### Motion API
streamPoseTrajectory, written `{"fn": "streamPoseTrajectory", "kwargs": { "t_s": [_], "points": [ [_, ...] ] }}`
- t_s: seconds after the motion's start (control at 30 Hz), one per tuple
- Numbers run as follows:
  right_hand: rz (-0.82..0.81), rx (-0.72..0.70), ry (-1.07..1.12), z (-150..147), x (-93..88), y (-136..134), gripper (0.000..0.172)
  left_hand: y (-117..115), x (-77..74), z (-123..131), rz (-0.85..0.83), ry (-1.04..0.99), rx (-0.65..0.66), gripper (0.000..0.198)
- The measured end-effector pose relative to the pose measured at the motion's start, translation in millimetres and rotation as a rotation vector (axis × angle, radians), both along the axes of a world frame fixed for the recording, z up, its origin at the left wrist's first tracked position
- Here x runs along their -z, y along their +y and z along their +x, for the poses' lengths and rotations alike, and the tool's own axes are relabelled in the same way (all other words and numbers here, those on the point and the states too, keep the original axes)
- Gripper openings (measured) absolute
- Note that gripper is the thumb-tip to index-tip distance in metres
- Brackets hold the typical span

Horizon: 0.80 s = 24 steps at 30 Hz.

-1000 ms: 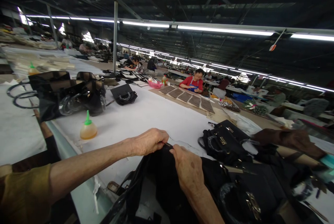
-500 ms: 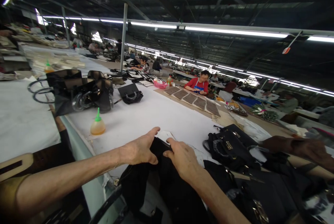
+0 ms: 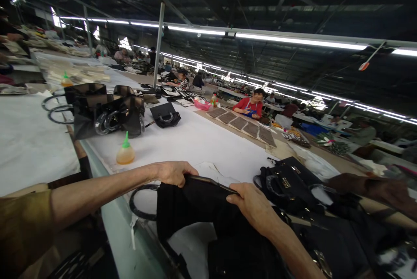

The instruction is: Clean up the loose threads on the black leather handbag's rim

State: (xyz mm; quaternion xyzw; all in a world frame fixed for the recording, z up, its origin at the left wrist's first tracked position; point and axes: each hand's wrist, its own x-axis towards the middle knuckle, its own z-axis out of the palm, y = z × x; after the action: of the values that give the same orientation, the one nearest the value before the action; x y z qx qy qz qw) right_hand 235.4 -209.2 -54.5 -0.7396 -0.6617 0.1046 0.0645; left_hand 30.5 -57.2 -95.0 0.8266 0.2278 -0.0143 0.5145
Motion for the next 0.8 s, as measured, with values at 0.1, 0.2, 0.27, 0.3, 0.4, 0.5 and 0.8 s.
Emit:
{"fn": "streamPoseTrajectory", "kwargs": {
  "t_s": [0.1, 0.2, 0.27, 0.3, 0.4, 0.5, 0.8],
  "points": [
    [-0.023, 0.021, 0.046, 3.3, 8.6, -5.1, 0.018, 0.1, 3.9, 7.6, -0.001, -0.056, 0.053, 0.044],
    [0.007, 0.001, 0.012, 1.1, 12.9, -6.6, 0.019, -5.8, 4.5, 6.9, -0.01, -0.109, 0.062, 0.041],
    [0.035, -0.002, -0.081, -2.4, 13.7, -6.1, 0.019, -11.2, 1.6, 4.5, 0.016, -0.113, 0.044, 0.037],
    [0.049, 0.006, -0.149, -4.6, 14.0, -5.4, 0.025, -13.9, -0.3, 3.5, 0.033, -0.108, 0.032, 0.035],
    [0.098, 0.012, -0.359, -11.5, 14.7, -0.7, 0.044, -20.1, -5.2, 2.4, 0.088, -0.099, 0.016, 0.033],
    [0.149, -0.075, -0.462, -18.8, 14.6, 6.2, 0.034, -22.2, -5.6, 3.5, 0.133, -0.102, 0.015, 0.032],
    [0.192, -0.199, -0.509, -23.5, 16.8, 12.1, 0.017, -17.7, 0.7, 1.8, 0.132, -0.152, 0.015, 0.031]
  ]
}}
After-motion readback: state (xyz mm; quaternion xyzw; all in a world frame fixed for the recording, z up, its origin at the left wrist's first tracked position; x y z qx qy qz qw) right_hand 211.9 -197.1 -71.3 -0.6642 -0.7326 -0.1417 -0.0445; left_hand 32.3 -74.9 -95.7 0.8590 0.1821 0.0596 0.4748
